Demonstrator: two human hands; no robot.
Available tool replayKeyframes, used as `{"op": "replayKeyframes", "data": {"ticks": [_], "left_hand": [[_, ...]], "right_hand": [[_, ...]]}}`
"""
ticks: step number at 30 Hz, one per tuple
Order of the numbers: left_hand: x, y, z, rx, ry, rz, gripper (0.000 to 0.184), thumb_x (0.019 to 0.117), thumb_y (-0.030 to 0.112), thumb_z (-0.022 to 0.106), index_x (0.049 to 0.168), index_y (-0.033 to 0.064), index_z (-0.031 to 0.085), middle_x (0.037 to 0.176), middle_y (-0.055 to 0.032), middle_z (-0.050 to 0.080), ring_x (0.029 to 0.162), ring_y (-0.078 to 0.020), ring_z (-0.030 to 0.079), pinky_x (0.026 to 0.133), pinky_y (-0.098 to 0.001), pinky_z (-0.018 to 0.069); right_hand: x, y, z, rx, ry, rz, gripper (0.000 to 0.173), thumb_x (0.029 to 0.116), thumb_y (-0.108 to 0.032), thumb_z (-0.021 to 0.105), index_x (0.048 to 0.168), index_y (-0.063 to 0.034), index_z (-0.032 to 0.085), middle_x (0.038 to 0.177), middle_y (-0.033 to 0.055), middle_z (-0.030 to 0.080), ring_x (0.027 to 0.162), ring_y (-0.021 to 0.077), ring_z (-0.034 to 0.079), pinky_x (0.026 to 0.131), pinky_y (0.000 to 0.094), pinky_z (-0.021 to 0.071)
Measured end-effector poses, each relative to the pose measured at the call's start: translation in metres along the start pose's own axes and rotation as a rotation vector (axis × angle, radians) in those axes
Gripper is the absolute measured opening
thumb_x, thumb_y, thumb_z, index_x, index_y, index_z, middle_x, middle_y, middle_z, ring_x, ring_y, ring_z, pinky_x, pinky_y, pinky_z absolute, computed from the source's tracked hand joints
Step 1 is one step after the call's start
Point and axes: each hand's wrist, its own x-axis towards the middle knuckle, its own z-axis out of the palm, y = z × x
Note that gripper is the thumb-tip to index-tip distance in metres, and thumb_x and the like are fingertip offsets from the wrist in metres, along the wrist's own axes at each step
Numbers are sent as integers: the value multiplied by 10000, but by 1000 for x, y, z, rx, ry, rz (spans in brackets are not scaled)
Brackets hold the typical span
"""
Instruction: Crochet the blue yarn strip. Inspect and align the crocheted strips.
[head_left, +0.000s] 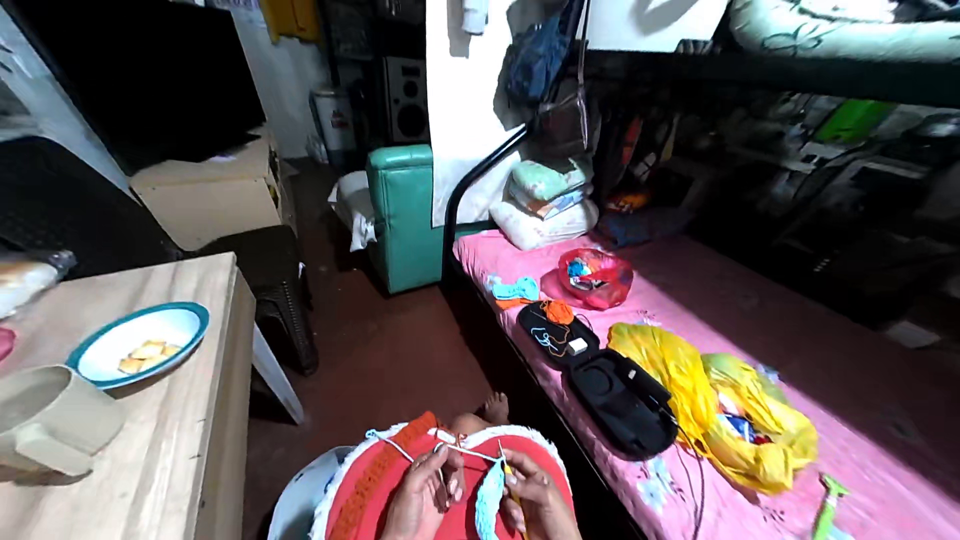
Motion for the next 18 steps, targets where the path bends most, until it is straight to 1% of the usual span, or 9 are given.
{"op": "replayKeyframes", "data": {"ticks": [2,3,4,6,8,11,13,15,18], "left_hand": [[4,1,-4,-12,-8,7,368,1034,275,424,995,115,753,653,36,646,530,-25,578,531,-177,499],[8,1,-8,-13,-26,15,355,1041,262,420,1119,103,727,666,37,645,531,-24,574,535,-178,502],[11,0,-11,-8,-50,25,354,1043,245,418,1223,96,684,676,38,642,532,-25,571,538,-180,505],[18,-1,-18,1,-91,34,395,1045,208,425,1379,100,605,702,36,641,549,-38,577,553,-193,516],[20,0,-19,34,-93,30,463,1040,166,386,1487,106,492,708,34,633,554,-49,578,549,-200,514],[19,2,-18,50,-71,27,532,1026,141,387,1556,102,382,704,23,631,566,-61,592,561,-212,527],[18,4,-18,57,-45,21,586,1016,122,384,1595,135,303,717,12,628,591,-72,606,581,-217,537],[17,5,-18,37,-16,8,624,1009,113,406,1613,170,262,723,1,629,613,-87,624,603,-232,552],[18,5,-18,31,22,-6,624,1007,112,403,1611,151,247,754,-17,642,636,-106,640,626,-247,565]], "right_hand": [[5,-1,2,-34,-6,-4,313,927,-17,546,1221,-41,650,844,74,711,524,44,551,469,203,460],[7,-2,4,-57,-8,-6,312,934,-6,529,1224,-30,641,845,68,708,527,40,547,473,201,458],[9,-3,6,-74,-5,-6,310,937,3,518,1223,-21,634,843,63,706,527,36,544,473,197,456],[12,-4,9,-95,4,-9,309,938,20,510,1216,-12,640,840,58,709,526,35,543,473,197,455],[13,-4,11,-109,3,-7,315,934,24,509,1218,-10,642,837,53,703,527,34,537,474,200,454],[13,-4,13,-128,-7,0,311,937,21,519,1222,-6,641,857,62,709,540,37,547,485,199,458],[12,-6,16,-143,-11,10,300,938,18,528,1211,-6,649,860,66,708,541,39,544,485,201,456],[14,-6,17,-145,-20,20,297,939,11,538,1211,-4,657,866,68,708,540,35,540,483,197,454],[18,-5,15,-137,-39,26,300,933,8,547,1210,-7,661,871,68,709,541,35,539,482,198,453]]}}
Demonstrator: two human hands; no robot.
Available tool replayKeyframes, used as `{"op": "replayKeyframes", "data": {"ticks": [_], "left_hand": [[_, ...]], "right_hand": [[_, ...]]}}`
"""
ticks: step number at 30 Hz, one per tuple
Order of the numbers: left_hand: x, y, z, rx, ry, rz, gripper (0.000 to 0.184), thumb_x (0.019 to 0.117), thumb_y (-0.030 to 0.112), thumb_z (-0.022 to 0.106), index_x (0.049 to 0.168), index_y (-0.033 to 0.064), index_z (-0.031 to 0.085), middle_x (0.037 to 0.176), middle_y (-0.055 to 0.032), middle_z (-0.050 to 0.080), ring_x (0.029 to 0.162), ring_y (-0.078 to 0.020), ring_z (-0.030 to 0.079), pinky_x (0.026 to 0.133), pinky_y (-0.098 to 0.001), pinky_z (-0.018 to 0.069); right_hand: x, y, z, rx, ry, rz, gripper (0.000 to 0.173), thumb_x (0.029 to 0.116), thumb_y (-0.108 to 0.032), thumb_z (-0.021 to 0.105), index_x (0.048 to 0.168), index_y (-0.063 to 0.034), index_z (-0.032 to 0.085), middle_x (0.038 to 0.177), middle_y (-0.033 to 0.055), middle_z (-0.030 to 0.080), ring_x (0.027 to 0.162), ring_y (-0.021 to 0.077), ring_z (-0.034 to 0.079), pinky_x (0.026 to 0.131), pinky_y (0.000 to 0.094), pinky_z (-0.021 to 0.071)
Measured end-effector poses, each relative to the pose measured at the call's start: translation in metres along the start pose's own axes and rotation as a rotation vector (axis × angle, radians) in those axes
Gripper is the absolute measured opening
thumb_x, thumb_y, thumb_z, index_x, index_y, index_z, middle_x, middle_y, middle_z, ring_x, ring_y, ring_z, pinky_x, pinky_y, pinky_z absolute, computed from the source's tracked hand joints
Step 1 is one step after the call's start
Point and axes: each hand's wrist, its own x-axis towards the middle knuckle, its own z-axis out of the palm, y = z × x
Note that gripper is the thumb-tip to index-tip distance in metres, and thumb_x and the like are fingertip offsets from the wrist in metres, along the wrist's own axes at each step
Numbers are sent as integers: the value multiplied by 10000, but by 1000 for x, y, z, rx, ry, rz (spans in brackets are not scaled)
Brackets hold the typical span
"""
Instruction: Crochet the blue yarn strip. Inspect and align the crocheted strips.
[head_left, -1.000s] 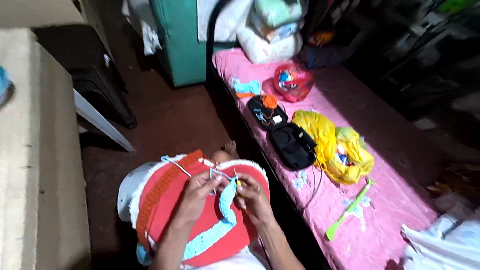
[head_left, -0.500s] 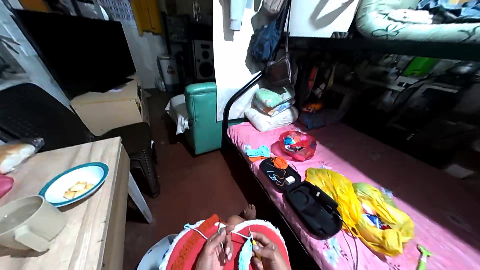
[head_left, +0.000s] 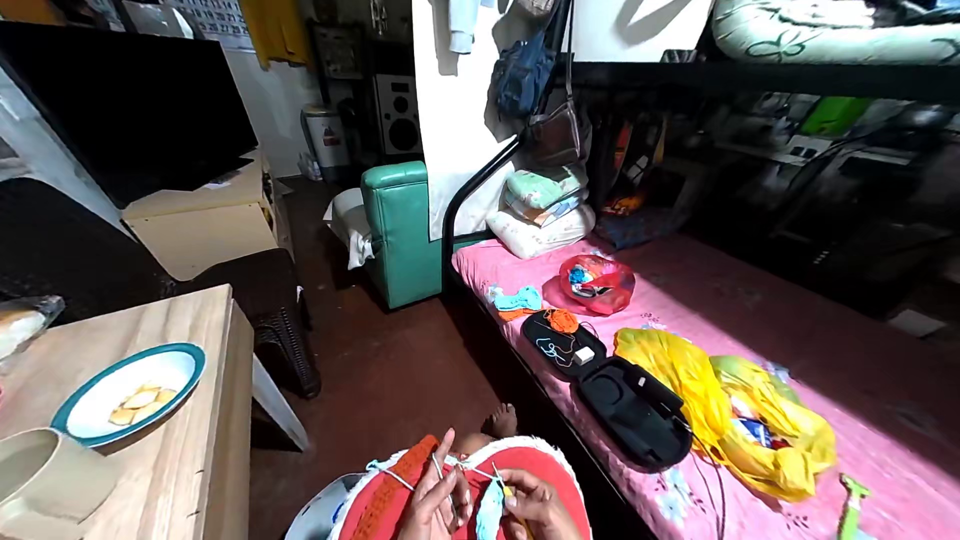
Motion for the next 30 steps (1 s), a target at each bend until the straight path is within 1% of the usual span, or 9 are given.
{"op": "replayKeyframes", "data": {"ticks": [3,6,11,12,18,21,23,26,30], "left_hand": [[1,-1,-1,17,-11,-3,626,1010,125,408,1608,116,222,781,-24,655,644,-107,650,626,-243,570],[2,-1,-1,25,-29,-19,627,1018,125,417,1611,114,214,793,-29,661,650,-108,651,627,-242,565],[5,-2,3,37,-47,-39,557,1037,102,388,1586,91,297,825,-36,682,660,-101,650,632,-238,564],[6,-3,3,34,-56,-42,557,1039,106,393,1587,93,298,830,-38,684,665,-102,652,636,-240,565],[13,-8,14,11,-40,-72,636,1024,95,412,1613,101,172,843,-53,681,673,-117,666,639,-246,575],[16,-10,20,3,-37,-80,652,1023,80,413,1617,94,143,851,-62,679,667,-124,661,627,-249,571],[17,-11,22,12,-40,-83,656,1021,82,407,1618,87,135,829,-52,674,662,-121,658,623,-248,568],[18,-12,24,23,-49,-85,645,1031,106,427,1614,82,153,823,-51,676,669,-121,662,632,-253,571],[19,-14,22,27,-78,-88,602,1035,153,486,1594,90,274,828,-58,692,675,-124,670,647,-263,579]], "right_hand": [[0,-2,0,-13,-2,-2,315,925,24,530,1208,-8,665,882,67,718,540,32,541,479,195,447],[1,-3,-3,15,-15,2,315,931,29,519,1207,-12,667,890,60,725,550,25,551,488,188,452],[2,-5,-9,87,-30,17,299,934,18,540,1194,-32,680,884,53,734,561,23,569,499,185,465],[3,-6,-11,98,-35,17,298,934,16,544,1192,-35,685,886,56,735,561,21,570,499,184,466],[1,-8,-22,114,-28,13,298,948,12,535,1201,-41,684,894,57,737,573,22,574,507,184,466],[-1,-9,-26,124,-15,13,297,948,5,542,1206,-36,682,891,66,737,564,25,574,500,185,468],[-2,-10,-29,142,-16,12,293,948,1,557,1209,-34,686,896,71,739,561,21,571,499,183,465],[-3,-10,-32,161,-20,9,292,948,3,559,1209,-35,686,895,75,737,559,22,569,498,184,466],[-4,-8,-35,183,-31,5,289,945,-10,583,1209,-40,697,896,84,732,557,26,563,496,187,461]]}}
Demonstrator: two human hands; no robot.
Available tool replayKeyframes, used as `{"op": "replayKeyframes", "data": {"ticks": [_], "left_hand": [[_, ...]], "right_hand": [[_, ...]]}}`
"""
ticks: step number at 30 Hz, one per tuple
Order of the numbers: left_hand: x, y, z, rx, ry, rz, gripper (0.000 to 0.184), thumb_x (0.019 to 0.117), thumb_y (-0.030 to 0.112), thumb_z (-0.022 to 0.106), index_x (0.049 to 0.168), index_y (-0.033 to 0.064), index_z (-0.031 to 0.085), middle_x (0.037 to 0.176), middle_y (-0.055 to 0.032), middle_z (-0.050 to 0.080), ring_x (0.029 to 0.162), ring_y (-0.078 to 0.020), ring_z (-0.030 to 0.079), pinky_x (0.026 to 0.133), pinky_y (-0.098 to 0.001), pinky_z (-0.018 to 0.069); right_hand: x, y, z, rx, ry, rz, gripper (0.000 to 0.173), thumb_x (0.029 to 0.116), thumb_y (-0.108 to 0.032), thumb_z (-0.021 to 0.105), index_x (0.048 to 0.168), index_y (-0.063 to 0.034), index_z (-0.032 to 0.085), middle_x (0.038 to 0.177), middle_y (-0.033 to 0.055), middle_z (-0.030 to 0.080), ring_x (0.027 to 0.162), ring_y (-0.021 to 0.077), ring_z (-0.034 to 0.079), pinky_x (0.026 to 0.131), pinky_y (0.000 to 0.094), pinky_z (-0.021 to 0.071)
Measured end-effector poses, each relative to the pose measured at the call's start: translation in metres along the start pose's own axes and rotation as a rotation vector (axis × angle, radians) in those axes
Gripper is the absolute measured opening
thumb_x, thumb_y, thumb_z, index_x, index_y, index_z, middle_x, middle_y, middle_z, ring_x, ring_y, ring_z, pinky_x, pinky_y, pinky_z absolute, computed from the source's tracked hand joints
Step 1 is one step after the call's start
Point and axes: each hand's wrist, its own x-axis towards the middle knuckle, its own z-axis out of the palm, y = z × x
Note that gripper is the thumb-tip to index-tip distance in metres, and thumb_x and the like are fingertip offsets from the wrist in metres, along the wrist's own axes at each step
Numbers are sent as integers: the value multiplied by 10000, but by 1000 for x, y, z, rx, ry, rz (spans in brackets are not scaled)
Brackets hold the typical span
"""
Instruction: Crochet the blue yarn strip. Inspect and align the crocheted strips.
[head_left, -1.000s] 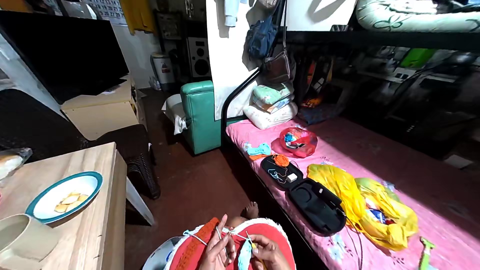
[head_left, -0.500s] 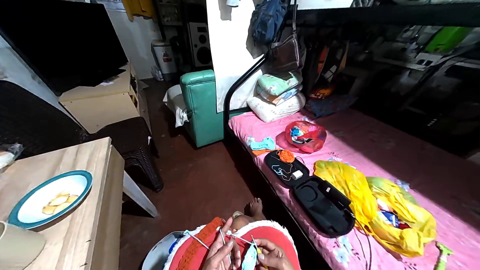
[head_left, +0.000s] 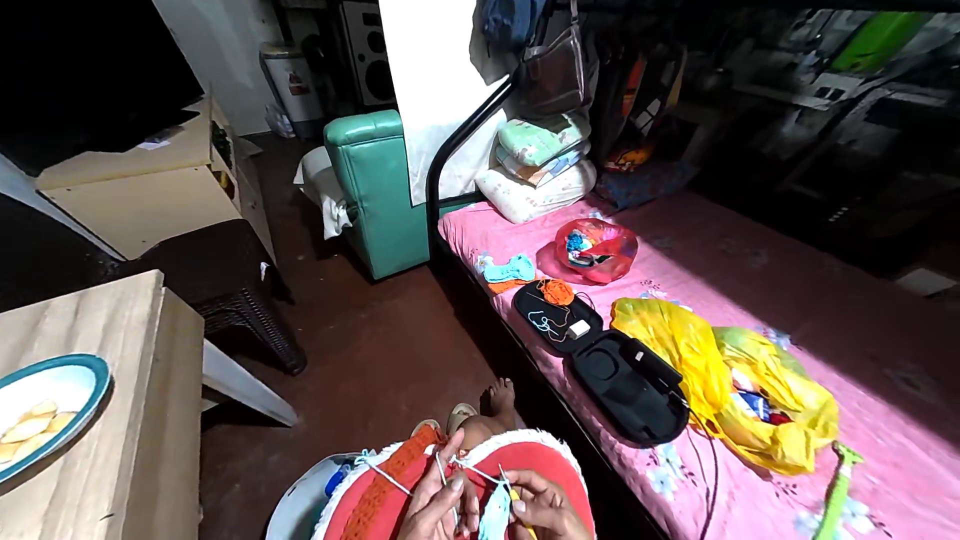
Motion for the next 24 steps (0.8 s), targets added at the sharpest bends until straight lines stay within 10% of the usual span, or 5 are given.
{"op": "replayKeyframes", "data": {"ticks": [8,12,16,20,24], "left_hand": [[-1,-7,2,98,9,103,730,1011,142,536,1611,70,125,954,-76,705,659,-119,667,605,-256,578],[-6,-9,24,878,221,273,722,937,77,601,1546,-107,259,777,-1,637,556,-55,580,503,-217,521],[-13,8,25,1504,272,350,252,935,213,612,850,-3,712,724,-116,664,618,-215,630,586,-416,516],[-23,41,7,848,32,117,297,966,275,631,695,162,675,704,122,633,631,50,576,584,-135,482],[-20,41,-7,173,-2,133,312,988,361,578,770,242,768,957,61,739,878,-56,673,794,-231,550]], "right_hand": [[-2,-2,4,8,-1,21,305,926,-52,637,1225,-33,691,917,72,726,552,26,559,483,183,461],[-6,-15,11,91,2,-13,286,916,-40,621,1193,-68,686,949,37,736,570,17,568,497,179,465],[-10,-28,8,113,5,-64,269,925,-27,618,1184,-59,684,958,36,743,575,11,571,506,178,463],[-15,-30,1,92,35,-72,235,924,-30,621,1142,-58,703,926,46,748,579,8,571,518,170,452],[-17,-24,3,110,20,-83,236,912,4,639,1127,-40,726,945,80,745,584,6,562,518,166,443]]}}
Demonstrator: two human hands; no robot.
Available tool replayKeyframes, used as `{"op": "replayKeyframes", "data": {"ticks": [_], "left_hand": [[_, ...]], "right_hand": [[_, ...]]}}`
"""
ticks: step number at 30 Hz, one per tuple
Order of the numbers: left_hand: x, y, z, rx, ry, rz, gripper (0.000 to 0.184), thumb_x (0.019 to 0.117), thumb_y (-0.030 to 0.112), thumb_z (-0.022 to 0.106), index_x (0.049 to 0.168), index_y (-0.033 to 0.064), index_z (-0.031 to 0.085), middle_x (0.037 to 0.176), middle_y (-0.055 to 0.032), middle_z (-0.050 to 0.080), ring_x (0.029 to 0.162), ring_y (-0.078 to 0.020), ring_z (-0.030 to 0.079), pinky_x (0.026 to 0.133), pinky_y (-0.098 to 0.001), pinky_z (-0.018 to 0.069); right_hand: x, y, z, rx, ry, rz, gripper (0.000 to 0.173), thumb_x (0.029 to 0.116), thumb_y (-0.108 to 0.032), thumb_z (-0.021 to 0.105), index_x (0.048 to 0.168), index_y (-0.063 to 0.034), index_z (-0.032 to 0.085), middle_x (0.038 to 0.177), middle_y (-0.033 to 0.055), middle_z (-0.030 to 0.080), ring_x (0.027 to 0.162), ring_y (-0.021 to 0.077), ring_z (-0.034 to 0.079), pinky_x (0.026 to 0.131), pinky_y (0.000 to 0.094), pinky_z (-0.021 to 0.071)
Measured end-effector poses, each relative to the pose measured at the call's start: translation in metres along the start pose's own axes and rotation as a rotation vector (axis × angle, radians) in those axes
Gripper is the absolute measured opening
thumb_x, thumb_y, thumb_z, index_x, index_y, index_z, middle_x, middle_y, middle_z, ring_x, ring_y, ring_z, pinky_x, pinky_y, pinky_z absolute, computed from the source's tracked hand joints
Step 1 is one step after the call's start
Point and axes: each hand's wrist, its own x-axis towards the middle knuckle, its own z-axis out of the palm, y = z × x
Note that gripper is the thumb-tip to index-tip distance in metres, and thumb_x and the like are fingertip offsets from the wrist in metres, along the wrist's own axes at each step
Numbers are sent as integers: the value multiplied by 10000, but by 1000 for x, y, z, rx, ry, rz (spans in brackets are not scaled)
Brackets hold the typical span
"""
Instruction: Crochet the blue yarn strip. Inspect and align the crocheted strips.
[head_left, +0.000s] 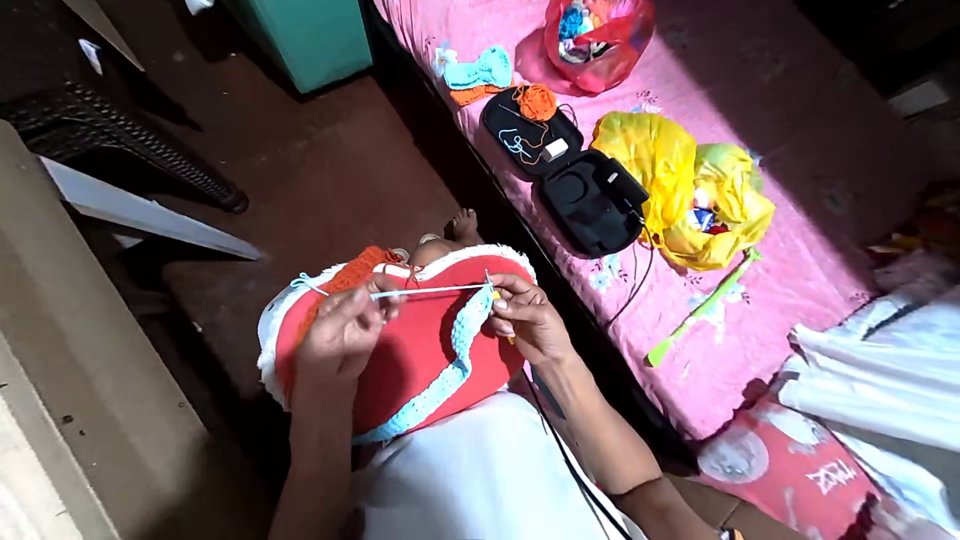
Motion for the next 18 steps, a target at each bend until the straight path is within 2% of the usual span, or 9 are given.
{"op": "replayKeyframes", "data": {"ticks": [2,4,7,9,11,13,15,17,18], "left_hand": [[5,-7,5,-132,144,47,323,1025,313,521,852,176,757,1031,-9,736,961,-128,692,850,-293,573],[10,-8,9,-129,220,68,338,1056,269,460,941,140,751,1051,-19,730,965,-131,692,842,-288,580],[13,-2,12,-117,207,56,357,1069,240,419,1044,111,750,1074,-36,734,958,-131,700,827,-274,582],[15,2,14,-19,128,38,341,1073,271,439,1193,130,725,1058,-21,731,925,-114,697,796,-256,583],[14,3,21,203,37,39,414,1053,299,491,1437,166,568,1017,9,708,835,-91,670,735,-235,568],[7,0,37,390,16,56,670,980,284,612,1581,155,346,971,16,706,779,-97,672,707,-242,575],[-2,-6,58,523,52,117,902,905,244,700,1619,82,173,966,19,705,804,-100,691,735,-257,598],[-10,-16,72,707,80,242,959,886,214,706,1602,-15,112,980,4,703,832,-56,659,751,-213,556],[-13,-22,75,828,88,306,958,883,225,713,1590,-46,125,1001,-13,705,865,-44,651,778,-203,545]], "right_hand": [[-1,3,4,-67,6,-42,231,909,10,640,1118,-35,729,947,72,740,596,-3,550,526,161,431],[-3,4,6,-191,11,-111,233,913,10,635,1119,-30,735,965,57,741,629,-15,545,545,155,420],[-6,2,5,-287,-1,-155,227,920,4,632,1118,-26,739,989,46,740,651,-28,543,561,153,421],[-7,1,5,-300,8,-145,227,921,12,625,1115,-20,739,973,42,737,642,-29,534,561,151,418],[-6,-1,7,-289,31,-125,231,924,23,618,1122,-9,731,941,46,727,631,-20,528,555,152,415],[-5,-3,11,-276,63,-102,240,927,32,598,1137,1,711,924,53,716,622,-10,526,548,154,415],[-3,-2,16,-258,86,-83,251,931,37,582,1153,6,695,912,58,713,603,-5,527,533,155,418],[-3,-1,21,-245,98,-73,245,940,33,575,1161,10,677,903,59,708,598,1,533,530,157,426],[-2,-1,23,-239,101,-71,238,943,32,573,1160,14,671,907,63,708,601,3,538,532,157,432]]}}
